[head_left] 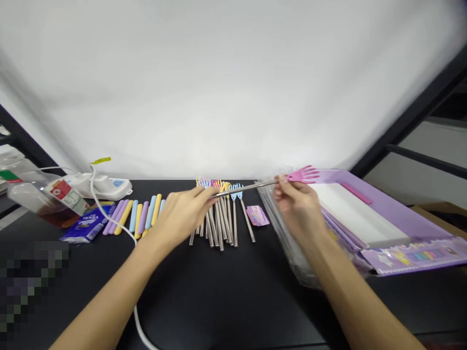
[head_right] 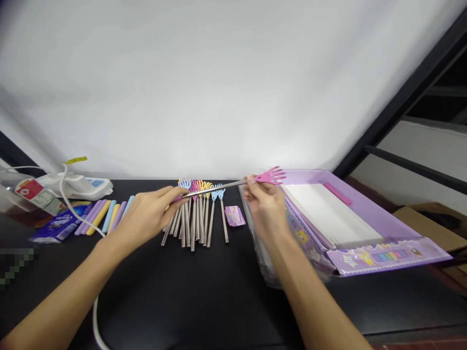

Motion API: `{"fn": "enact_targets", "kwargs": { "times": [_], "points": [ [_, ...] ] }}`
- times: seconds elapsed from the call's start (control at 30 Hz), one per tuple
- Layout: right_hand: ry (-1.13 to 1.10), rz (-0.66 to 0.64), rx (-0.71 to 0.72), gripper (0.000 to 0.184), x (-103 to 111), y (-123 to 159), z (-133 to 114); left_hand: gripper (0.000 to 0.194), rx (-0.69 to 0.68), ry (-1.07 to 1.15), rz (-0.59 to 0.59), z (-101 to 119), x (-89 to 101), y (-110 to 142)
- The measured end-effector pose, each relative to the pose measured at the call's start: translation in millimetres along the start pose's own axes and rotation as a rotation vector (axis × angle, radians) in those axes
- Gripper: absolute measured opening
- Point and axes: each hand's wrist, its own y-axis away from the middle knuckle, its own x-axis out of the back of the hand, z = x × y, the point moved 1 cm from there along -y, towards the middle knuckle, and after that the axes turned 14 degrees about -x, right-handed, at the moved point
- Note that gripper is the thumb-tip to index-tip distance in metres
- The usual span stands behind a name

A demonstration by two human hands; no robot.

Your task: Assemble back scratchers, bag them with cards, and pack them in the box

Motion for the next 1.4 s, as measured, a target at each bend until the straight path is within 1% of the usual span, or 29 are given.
{"fn": "enact_targets", "kwargs": {
  "times": [0.1, 0.2, 0.27, 0.37, 0.5, 0.57, 0.6, 0.7, 0.77, 0.8, 0.83, 0.9, 0.93, 0.97, 1.0, 1.07, 1.13, 1.2, 1.3, 1.33, 1.4],
  "points": [
    [-0.012, -0.018, 0.013, 0.031, 2, -5, -1, 0.023, -0.022, 0.020, -0.007, -1, -1.2, 1],
    [0.013, -0.070, 0.008, 0.028, -8, 5, 7, 0.029, -0.034, -0.025, 0.035, 9, -5.6, -3],
    [0.046, -0.081, 0.023, 0.026, -14, 12, 11, 0.030, -0.049, -0.030, 0.060, 11, -6.5, -5],
    [0.041, -0.040, 0.087, 0.027, -16, 13, 9, 0.026, -0.045, -0.007, 0.057, -2, -0.9, -2],
    [-0.054, 0.026, 0.180, 0.031, -10, 2, 0, 0.014, 0.063, -0.039, 0.027, -28, 12.8, 7],
    [-0.071, 0.020, 0.177, 0.031, -8, -2, 0, 0.013, 0.093, -0.067, 0.024, -31, 16.4, 8],
    [-0.071, 0.005, 0.158, 0.031, -9, -2, 2, 0.014, 0.080, -0.073, 0.029, -29, 16.6, 8],
    [-0.067, -0.047, 0.090, 0.030, -13, 2, 12, 0.025, -0.033, -0.065, 0.044, -15, 11.7, 3],
    [-0.051, -0.069, 0.078, 0.030, -14, 5, 14, 0.030, -0.083, -0.052, 0.036, -9, 7.5, 2],
    [-0.047, -0.060, 0.088, 0.028, -13, 4, 12, 0.030, -0.084, -0.043, 0.029, -10, 6.4, 2],
    [-0.056, -0.028, 0.105, 0.025, -10, 2, 7, 0.028, -0.065, -0.030, 0.024, -14, 6.4, 4],
    [-0.134, 0.110, 0.143, 0.017, 1, -5, -10, 0.023, 0.014, -0.008, 0.016, -30, 9.9, 12],
    [-0.215, 0.212, 0.160, 0.020, 9, -9, -21, 0.022, 0.077, -0.011, 0.018, -41, 13.1, 17],
    [-0.301, 0.322, 0.179, 0.028, 17, -12, -32, 0.021, 0.138, -0.022, 0.023, -51, 16.7, 22],
    [-0.348, 0.389, 0.207, 0.034, 24, -15, -41, 0.021, 0.201, -0.039, 0.041, -60, 20.4, 26],
    [-0.358, 0.422, 0.211, 0.040, 34, -18, -54, 0.022, 0.237, -0.084, 0.062, -68, 25.3, 30],
    [-0.349, 0.403, 0.200, 0.045, 34, -16, -56, 0.025, 0.184, -0.117, 0.067, -63, 24.6, 26],
    [-0.336, 0.373, 0.197, 0.046, 28, -12, -51, 0.027, 0.053, -0.128, 0.057, -49, 18.7, 18],
    [-0.288, 0.336, 0.211, 0.039, 18, -8, -40, 0.027, -0.140, -0.140, 0.070, -26, 7.9, 7],
    [-0.273, 0.327, 0.208, 0.035, 17, -8, -37, 0.027, -0.177, -0.140, 0.089, -20, 5.5, 5],
    [-0.239, 0.323, 0.206, 0.032, 18, -9, -35, 0.025, -0.199, -0.127, 0.136, -14, 3.3, 3]
  ]
}}
